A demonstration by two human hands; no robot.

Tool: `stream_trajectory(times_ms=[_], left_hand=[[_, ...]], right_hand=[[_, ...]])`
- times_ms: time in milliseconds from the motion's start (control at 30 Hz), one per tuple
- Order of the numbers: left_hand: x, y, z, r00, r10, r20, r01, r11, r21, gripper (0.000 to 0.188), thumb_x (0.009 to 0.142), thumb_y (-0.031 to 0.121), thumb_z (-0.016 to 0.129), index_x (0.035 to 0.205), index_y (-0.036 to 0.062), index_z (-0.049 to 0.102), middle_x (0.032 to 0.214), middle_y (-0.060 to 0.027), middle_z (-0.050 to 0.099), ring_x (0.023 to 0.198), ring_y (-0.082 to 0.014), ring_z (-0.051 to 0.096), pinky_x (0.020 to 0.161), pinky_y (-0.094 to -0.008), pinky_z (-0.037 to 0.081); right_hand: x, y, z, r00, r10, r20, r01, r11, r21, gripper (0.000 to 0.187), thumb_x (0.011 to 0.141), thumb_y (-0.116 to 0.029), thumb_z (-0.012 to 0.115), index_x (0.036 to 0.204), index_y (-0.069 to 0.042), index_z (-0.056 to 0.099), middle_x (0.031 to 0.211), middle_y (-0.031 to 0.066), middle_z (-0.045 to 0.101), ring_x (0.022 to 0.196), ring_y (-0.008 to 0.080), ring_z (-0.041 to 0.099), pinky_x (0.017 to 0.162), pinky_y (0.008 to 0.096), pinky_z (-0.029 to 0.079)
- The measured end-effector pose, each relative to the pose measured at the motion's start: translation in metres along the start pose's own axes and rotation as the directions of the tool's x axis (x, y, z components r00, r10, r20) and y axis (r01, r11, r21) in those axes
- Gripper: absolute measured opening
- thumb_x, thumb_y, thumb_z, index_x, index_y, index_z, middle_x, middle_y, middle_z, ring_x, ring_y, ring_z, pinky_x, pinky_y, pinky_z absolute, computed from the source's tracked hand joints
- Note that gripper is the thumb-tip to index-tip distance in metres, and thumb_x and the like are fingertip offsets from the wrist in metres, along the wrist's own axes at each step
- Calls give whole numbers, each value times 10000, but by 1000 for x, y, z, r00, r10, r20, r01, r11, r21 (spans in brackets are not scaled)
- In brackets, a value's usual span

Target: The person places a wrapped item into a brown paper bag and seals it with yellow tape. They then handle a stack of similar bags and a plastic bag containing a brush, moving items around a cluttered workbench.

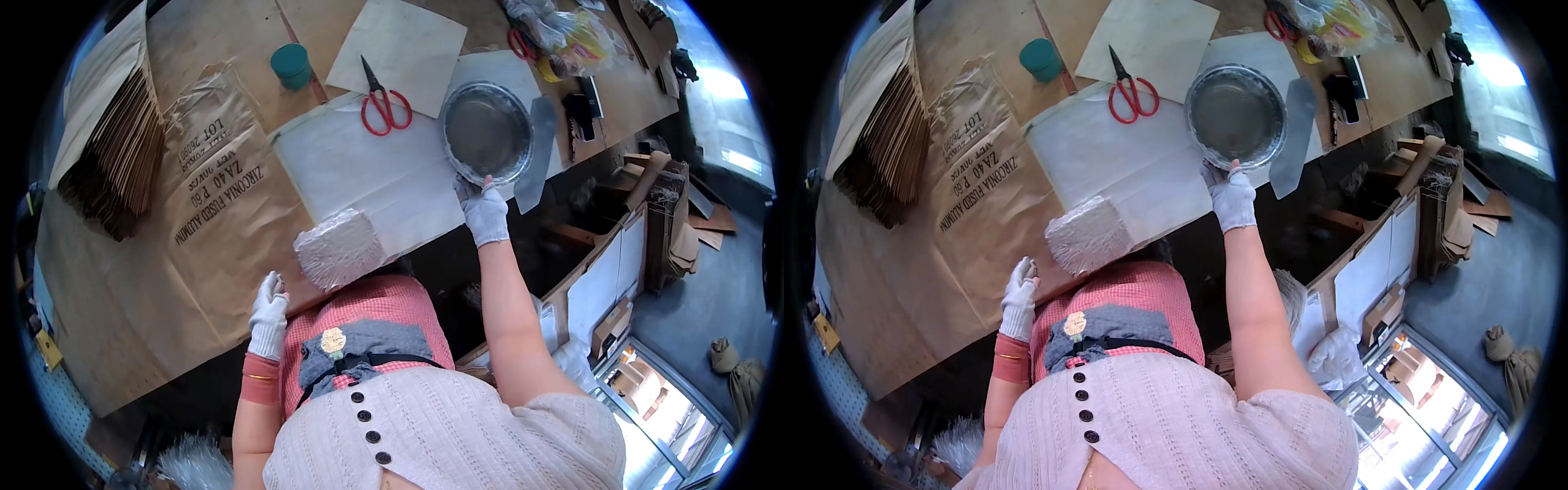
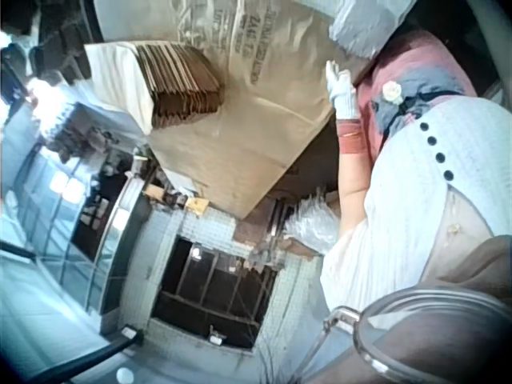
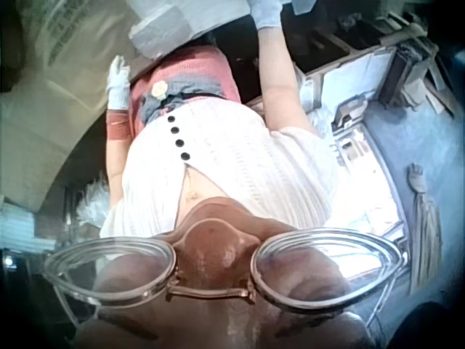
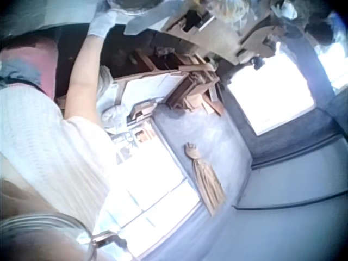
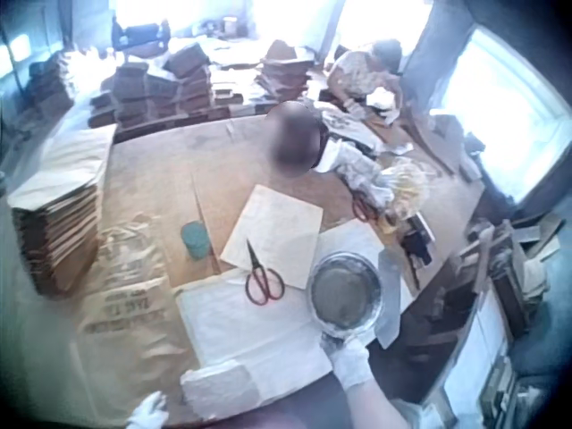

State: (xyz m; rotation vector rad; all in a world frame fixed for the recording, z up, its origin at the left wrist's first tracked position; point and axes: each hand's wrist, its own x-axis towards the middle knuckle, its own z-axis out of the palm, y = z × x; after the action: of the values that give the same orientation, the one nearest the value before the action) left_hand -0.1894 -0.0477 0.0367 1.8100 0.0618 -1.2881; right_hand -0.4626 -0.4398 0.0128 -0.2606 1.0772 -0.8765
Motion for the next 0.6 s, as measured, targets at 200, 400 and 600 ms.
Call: stream_trajectory(times_ms=[200, 400, 600], left_hand=[[-12, 20, 15, 997, 25, 72, -30, 997, 72, 651, 902, -28, 491, 1513, -21, 269, 1525, -200, 375, 1423, -282, 364, 1156, -350, 296], [-17, 31, 24, 996, 33, 83, -45, 989, 142, 654, 896, -37, 479, 1514, -23, 265, 1538, -201, 354, 1435, -284, 344, 1157, -351, 294], [5, -10, -5, 991, 129, 41, -133, 984, 121, 657, 869, -85, 489, 1499, -8, 320, 1515, -169, 397, 1406, -263, 388, 1157, -362, 300]], right_hand=[[11, 3, -3, 997, -63, -43, 65, 996, 67, 352, 968, -157, 563, 1270, 7, 488, 1249, 183, 574, 1113, 360, 592, 983, 542, 501], [4, -7, -13, 997, 43, 58, -45, 999, 27, 321, 973, -188, 570, 1237, -18, 504, 1210, 194, 600, 1081, 338, 615, 973, 525, 520], [-21, -7, -31, 997, 58, -50, -61, 996, -71, 221, 1001, -234, 535, 1158, -79, 521, 1159, 156, 627, 1056, 310, 622, 945, 476, 509]])
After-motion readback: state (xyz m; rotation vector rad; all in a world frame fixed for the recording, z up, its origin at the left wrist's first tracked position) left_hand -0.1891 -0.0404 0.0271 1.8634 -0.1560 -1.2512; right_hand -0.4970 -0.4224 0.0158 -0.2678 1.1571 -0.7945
